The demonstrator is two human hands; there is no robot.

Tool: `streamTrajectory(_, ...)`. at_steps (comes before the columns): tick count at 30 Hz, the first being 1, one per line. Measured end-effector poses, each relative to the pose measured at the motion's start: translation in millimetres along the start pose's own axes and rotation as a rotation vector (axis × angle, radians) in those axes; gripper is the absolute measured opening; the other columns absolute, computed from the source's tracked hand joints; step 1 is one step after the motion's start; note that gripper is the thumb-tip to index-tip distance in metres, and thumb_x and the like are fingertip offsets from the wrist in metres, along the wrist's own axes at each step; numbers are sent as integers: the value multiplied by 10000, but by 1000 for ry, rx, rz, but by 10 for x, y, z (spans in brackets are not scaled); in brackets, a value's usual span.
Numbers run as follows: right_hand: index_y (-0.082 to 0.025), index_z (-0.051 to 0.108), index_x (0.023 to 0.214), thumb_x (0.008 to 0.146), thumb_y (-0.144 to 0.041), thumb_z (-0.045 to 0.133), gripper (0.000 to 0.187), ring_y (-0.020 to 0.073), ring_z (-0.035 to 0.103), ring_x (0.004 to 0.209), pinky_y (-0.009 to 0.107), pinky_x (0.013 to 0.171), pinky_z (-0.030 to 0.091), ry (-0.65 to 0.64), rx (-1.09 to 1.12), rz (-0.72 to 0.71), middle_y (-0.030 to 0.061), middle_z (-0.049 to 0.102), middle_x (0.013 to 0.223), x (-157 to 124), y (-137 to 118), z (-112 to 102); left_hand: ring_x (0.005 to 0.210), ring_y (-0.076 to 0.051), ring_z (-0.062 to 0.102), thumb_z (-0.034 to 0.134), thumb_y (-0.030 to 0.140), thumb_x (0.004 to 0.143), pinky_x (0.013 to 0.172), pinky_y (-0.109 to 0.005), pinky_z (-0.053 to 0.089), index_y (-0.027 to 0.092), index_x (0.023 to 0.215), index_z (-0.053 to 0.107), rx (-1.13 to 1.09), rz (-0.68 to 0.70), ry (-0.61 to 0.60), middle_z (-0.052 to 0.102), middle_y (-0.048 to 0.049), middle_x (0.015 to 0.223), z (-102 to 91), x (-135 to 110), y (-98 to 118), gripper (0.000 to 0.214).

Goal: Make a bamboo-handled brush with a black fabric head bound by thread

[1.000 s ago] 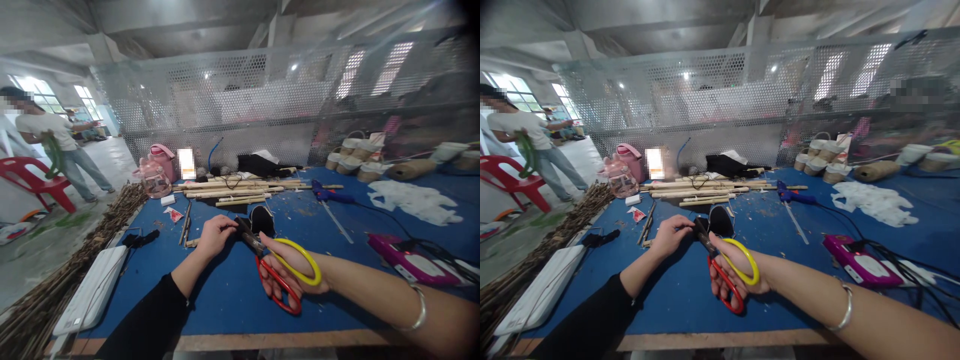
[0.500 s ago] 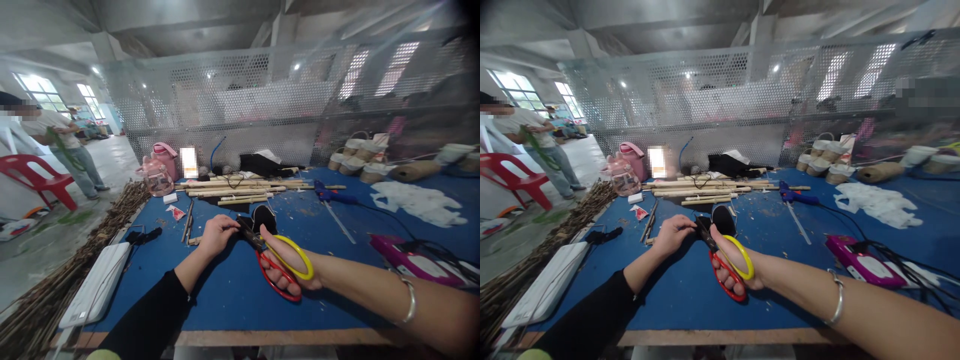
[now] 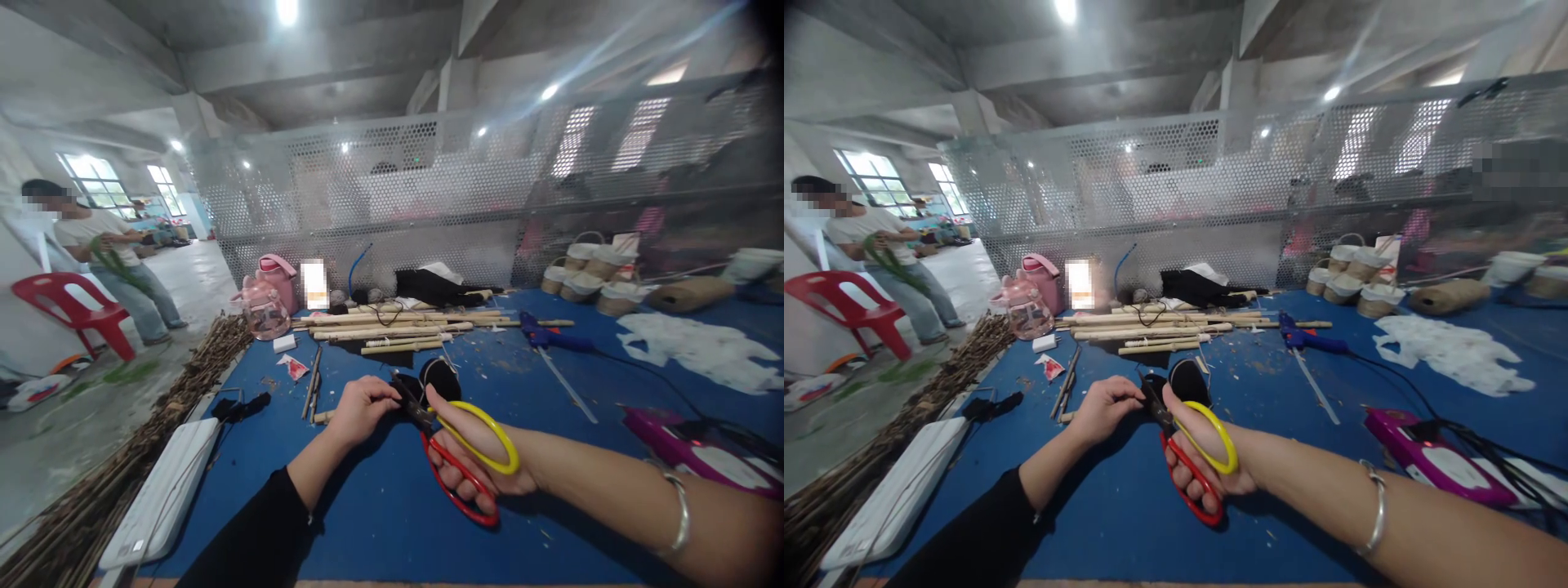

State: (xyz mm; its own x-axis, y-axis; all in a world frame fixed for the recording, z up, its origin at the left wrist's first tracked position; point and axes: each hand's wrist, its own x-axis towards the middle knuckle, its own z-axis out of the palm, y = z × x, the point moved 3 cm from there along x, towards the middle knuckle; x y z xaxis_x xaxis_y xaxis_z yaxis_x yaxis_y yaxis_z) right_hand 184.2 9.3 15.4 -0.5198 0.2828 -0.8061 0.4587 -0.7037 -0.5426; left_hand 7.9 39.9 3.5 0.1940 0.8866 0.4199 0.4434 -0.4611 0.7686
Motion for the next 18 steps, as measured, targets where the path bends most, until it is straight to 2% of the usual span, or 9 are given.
streamTrajectory(5,-189,382,641,618,-891,119,750,60,280,307,148,235,260,59,13,-28,-47,341,426,47,23,21,735,-138,607,667,110,709,734,-243,458,166,737,719,-14,-20,15,691,-32,742,-8,15,6,81)
streamTrajectory(10,-192,373,642,642,-873,220,698,42,237,300,108,233,195,98,43,12,-64,297,425,45,95,-11,736,-136,605,660,91,700,734,-236,455,171,729,721,-35,-50,-20,689,-27,737,-6,18,-7,104)
streamTrajectory(14,-188,399,656,613,-895,163,746,57,278,324,134,245,243,47,8,3,-47,339,452,41,40,-26,745,-138,604,662,93,696,738,-233,453,174,729,724,-39,-36,-51,691,-26,736,-4,5,13,108)
streamTrajectory(18,-187,398,648,591,-906,104,778,75,315,338,166,252,290,-11,17,10,-39,351,454,83,-18,17,739,-137,609,647,107,711,738,-236,460,172,736,722,-29,-49,-31,689,-28,742,-15,3,31,103)
